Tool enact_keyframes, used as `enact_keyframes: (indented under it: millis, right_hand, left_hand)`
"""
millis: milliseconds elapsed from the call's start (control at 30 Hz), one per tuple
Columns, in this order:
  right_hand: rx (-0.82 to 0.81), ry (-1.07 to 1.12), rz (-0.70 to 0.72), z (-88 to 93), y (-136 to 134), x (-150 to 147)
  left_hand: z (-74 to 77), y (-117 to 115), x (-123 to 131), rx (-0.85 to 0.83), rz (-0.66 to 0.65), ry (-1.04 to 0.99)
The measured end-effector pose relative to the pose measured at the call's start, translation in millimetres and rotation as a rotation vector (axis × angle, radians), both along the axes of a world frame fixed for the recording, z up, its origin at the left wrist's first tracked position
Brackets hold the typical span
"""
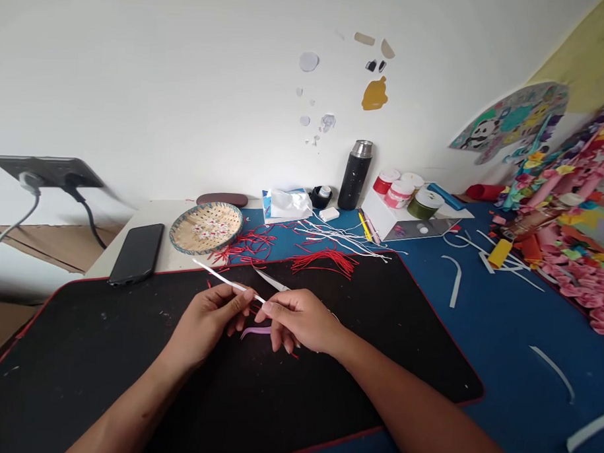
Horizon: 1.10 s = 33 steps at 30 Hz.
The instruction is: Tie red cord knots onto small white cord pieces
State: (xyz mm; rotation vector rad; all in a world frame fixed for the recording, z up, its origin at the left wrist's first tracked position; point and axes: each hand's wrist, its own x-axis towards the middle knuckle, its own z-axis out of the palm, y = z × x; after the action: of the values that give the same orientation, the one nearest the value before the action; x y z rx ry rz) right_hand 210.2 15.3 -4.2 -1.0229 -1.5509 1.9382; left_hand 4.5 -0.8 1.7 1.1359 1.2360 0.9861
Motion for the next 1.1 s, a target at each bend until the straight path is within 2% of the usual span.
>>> enact_keyframes:
  millis: [367, 567, 733, 933, 1100]
  right_hand:
    - [-0.036, 0.009, 0.037, -2.7, 1, 3]
    - [-0.051, 0.003, 0.06, -1.7, 0, 1]
    - [-0.041, -0.018, 0.073, 0.5, -1, 1]
    - [-0.015, -0.023, 0.097, 2.5, -2, 1]
    - [-0.005, -0.039, 0.11, 0.1, -2, 2]
  left_hand:
    - [13.2, 11, -28, 0.094, 0.281, -0.051]
    - [17.2, 14, -38, 0.141, 0.294, -0.091]
    - [23.2, 17, -43, 0.147, 0.432, -0.139]
    - [23.0, 19, -47, 0.147, 0.441, -0.138]
    - [24.8, 22, -58, 0.192, 0.511, -0.204]
